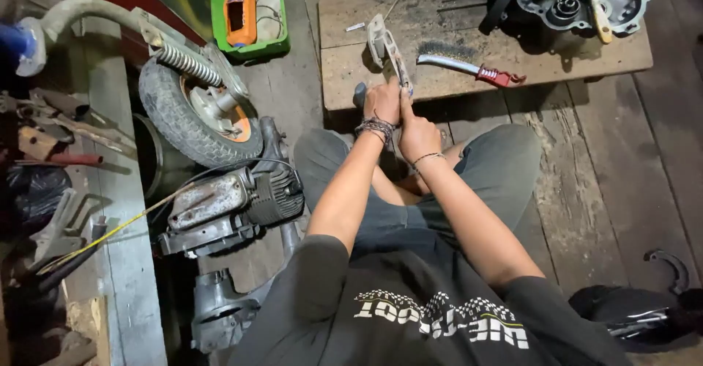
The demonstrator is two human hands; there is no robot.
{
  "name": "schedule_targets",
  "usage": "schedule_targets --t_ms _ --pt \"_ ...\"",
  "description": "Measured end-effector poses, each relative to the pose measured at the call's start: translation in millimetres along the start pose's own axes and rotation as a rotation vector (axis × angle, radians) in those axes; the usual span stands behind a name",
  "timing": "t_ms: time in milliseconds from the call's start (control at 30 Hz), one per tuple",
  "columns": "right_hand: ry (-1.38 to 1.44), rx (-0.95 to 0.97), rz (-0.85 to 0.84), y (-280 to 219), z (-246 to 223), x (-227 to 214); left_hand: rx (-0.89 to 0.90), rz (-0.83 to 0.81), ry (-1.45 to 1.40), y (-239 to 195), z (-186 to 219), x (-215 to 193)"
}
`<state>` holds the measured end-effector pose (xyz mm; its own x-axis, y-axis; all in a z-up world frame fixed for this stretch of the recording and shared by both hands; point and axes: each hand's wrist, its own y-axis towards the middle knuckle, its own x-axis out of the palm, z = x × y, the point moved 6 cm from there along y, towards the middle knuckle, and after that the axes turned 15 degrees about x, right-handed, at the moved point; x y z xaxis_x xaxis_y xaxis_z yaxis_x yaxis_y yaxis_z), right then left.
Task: Using a wire brush and a small pick to clean carbon and dirt off a motorcycle engine component.
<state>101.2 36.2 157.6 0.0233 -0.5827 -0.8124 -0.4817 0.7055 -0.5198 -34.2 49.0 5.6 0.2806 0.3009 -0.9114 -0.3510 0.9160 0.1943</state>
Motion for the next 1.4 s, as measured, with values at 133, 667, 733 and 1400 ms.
schedule_targets --t_ms 133,667,733,1400 --pt "0.274 -0.047 0.003 18.8 22.4 6.3 0.004 -0.058 0.020 1.3 -8.7 7.7" --pt "1.054 -0.138 -0.178 75.5 46.8 39.5 -0.073 -0.078 -0.074 2.1 1.6 3.5" --pt "1.203 -0.157 -0.266 80.0 52.9 57.4 -0.064 -0.090 -0.026 0.4 4.1 -2.6" --pt "-0.457 -0.170 -0.217 76.6 -5.2 -66.4 0.005 -0.199 0.038 -2.2 -0.4 -2.1"
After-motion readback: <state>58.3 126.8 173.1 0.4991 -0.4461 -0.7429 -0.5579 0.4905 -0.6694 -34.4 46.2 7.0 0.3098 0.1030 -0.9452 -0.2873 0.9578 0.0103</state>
